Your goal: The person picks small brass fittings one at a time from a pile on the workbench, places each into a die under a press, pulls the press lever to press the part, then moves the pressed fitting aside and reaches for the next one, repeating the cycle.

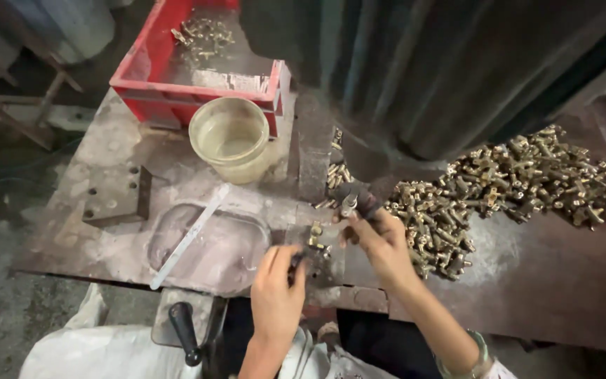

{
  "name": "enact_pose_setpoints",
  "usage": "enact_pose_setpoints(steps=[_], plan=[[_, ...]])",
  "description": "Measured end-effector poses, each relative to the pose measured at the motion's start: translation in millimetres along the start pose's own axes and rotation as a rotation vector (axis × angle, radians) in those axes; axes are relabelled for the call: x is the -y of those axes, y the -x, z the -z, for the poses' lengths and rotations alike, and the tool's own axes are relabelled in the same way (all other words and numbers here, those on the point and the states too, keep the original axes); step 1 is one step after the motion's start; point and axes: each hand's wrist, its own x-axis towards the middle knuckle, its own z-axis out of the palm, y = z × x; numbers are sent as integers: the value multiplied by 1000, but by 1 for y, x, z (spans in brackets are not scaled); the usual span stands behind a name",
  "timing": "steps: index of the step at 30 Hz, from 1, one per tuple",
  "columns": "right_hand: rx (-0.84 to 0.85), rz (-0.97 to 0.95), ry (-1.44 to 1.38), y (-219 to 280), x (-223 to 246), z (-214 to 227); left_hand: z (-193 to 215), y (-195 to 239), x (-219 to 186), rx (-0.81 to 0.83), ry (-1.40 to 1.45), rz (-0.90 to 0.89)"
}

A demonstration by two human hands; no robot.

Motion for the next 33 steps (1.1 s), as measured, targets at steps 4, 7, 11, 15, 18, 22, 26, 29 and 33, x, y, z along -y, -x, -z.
enact_pose_setpoints(steps=[4,7,11,15,18,22,26,29,33], plan=[[-30,-22,21,-2,11,-1,-18,-25,-6,8,-204,-128],[-14,5,-35,-4,1,1,-36,-32,3,64,-403,-126],[-9,36,-257,-3,3,-8,-18,-27,-10,16,-300,-263],[-13,42,-295,2,-15,-4,1,11,-8,84,109,309],[-28,40,-262,1,-1,-9,-4,36,19,47,616,508],[-46,11,-203,3,1,-9,-14,47,32,22,708,689],[-13,-41,-187,-6,-2,3,7,5,-29,-79,679,439],[-3,-90,-99,-8,-56,33,67,-30,-123,-175,397,-41],[43,-42,-89,-2,-51,32,32,-39,-79,-124,27,-569]])
